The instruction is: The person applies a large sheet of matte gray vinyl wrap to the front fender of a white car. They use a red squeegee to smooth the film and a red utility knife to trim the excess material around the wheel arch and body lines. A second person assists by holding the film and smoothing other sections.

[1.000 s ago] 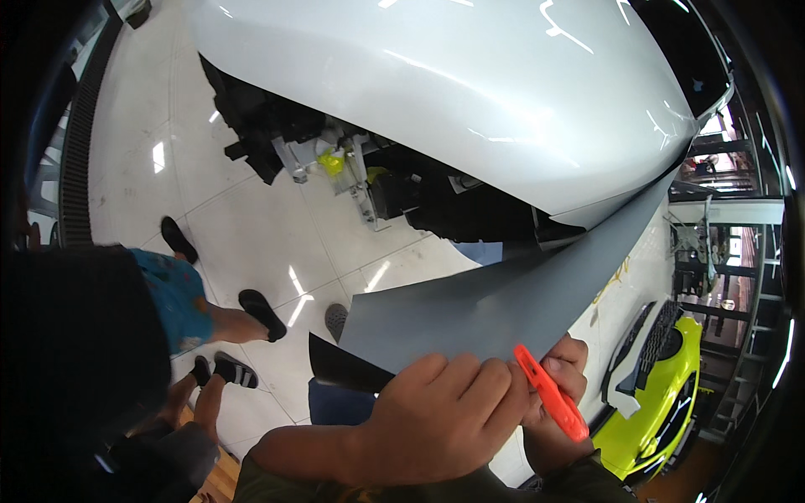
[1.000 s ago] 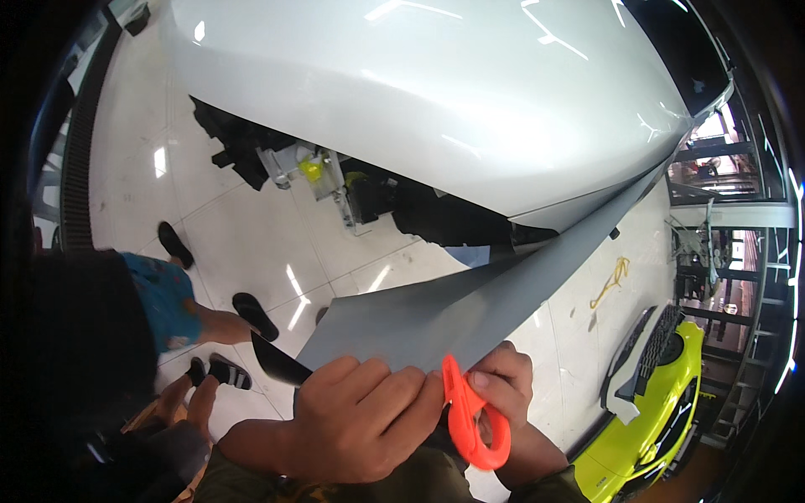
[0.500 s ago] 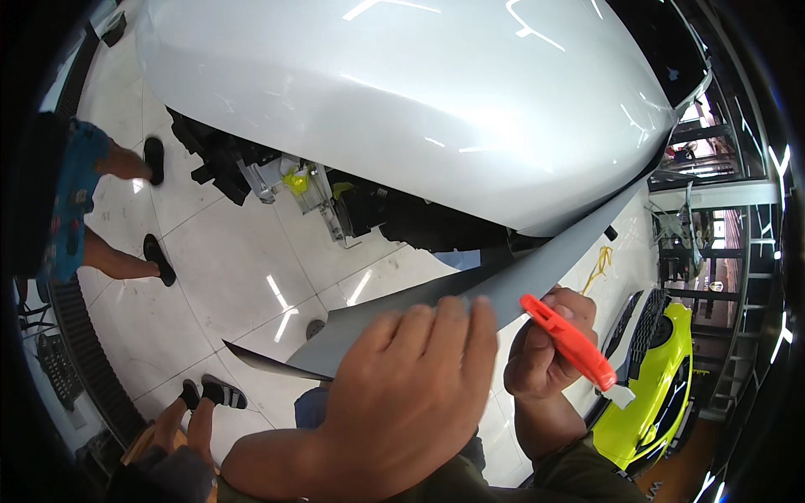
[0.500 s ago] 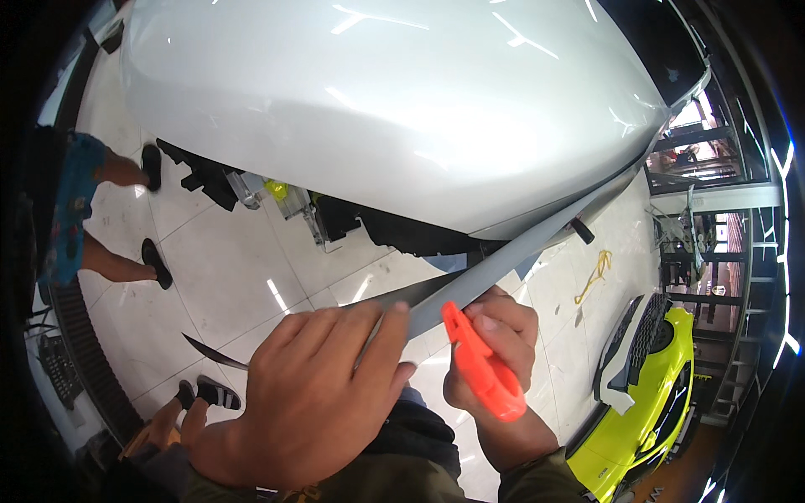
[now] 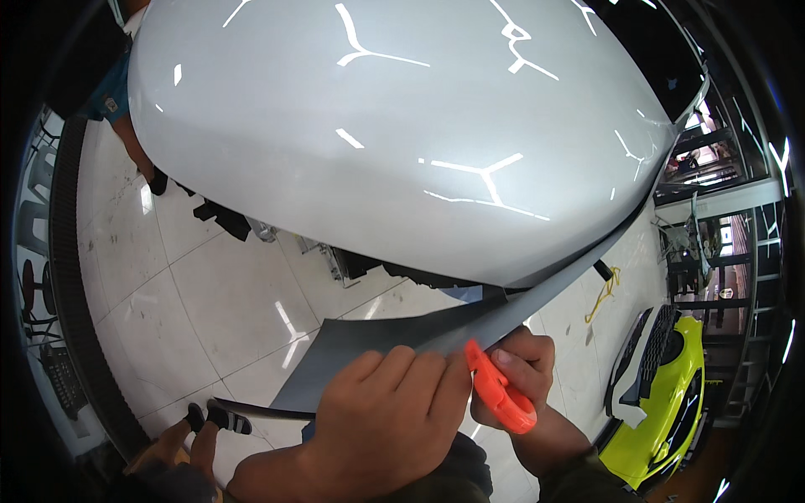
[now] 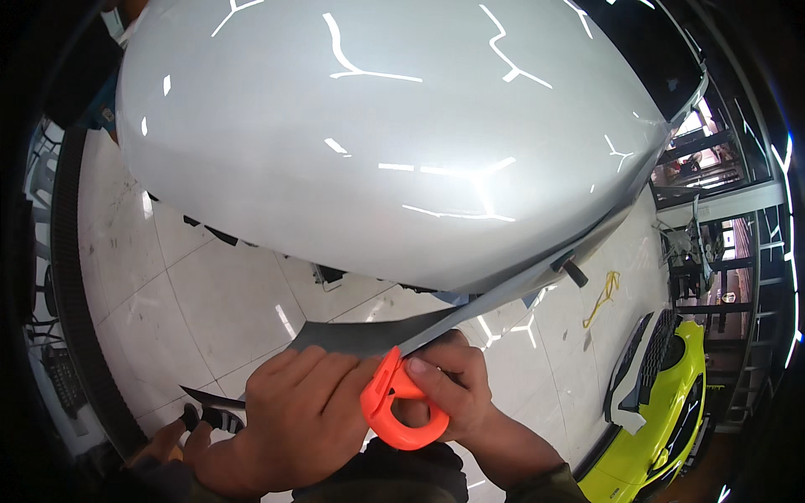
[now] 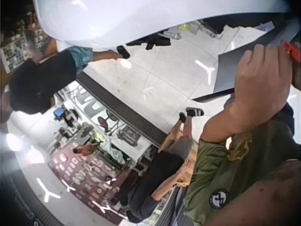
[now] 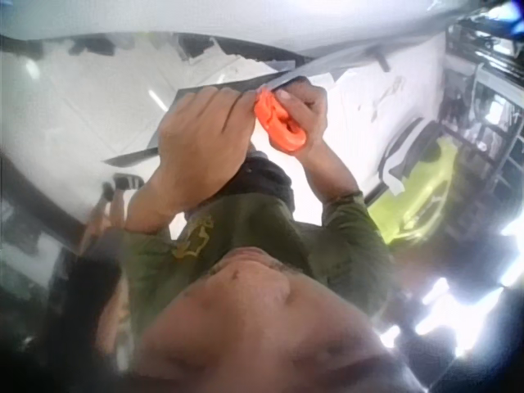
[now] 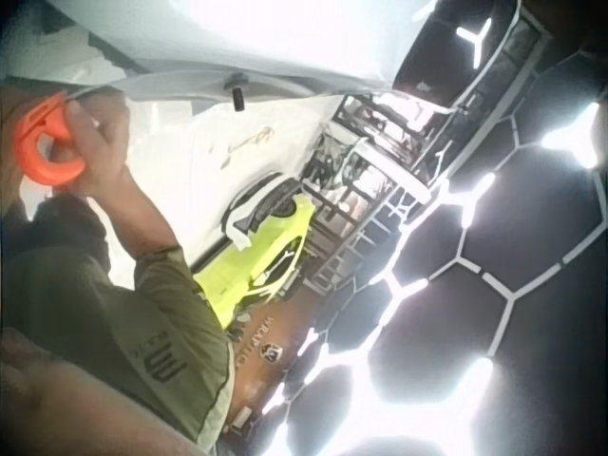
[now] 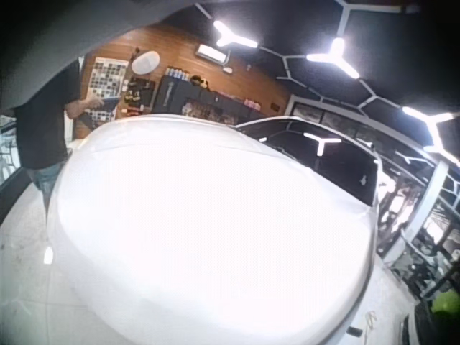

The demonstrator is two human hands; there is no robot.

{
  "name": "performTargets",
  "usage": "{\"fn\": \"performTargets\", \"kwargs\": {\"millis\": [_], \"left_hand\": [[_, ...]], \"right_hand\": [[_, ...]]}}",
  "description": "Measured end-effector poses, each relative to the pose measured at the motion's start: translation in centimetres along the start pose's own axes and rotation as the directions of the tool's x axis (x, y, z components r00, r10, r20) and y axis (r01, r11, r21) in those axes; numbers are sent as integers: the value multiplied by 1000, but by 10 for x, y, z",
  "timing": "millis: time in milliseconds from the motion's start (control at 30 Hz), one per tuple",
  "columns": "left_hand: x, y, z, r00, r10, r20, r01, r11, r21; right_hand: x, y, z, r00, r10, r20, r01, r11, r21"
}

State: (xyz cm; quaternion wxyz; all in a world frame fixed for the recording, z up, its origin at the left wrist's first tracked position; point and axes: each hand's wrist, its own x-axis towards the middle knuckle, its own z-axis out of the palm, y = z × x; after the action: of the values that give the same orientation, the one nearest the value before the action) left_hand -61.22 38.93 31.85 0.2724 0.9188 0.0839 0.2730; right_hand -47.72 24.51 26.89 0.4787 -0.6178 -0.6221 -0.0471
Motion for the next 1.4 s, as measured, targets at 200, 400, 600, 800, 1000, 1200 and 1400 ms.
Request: {"fn": "performTargets", "kwargs": {"millis": [200,400,600,800,1000,1200,1400], "left_hand": [[-7,-6,8,994,93,-65,-97,994,-58],[-3,-10,24,960,178,-215,-186,982,-14],[3,-10,16,959,226,-172,-242,967,-82],[2,-17,20,971,170,-166,-195,969,-149],[5,-6,0,996,84,4,-81,965,-248],[2,-8,-2,997,60,39,-52,981,-185],[1,-19,1,994,106,-20,-108,970,-220]], "right_hand": [[3,6,11,993,54,-104,-18,946,324],[-6,0,27,941,125,-314,29,895,446],[-6,-15,9,986,96,-139,-66,976,209],[-9,3,12,991,-14,-132,44,973,225],[7,8,-14,983,38,181,-118,882,455],[-1,6,2,996,-87,-23,89,988,130],[0,9,7,996,-87,9,86,993,84]]}}
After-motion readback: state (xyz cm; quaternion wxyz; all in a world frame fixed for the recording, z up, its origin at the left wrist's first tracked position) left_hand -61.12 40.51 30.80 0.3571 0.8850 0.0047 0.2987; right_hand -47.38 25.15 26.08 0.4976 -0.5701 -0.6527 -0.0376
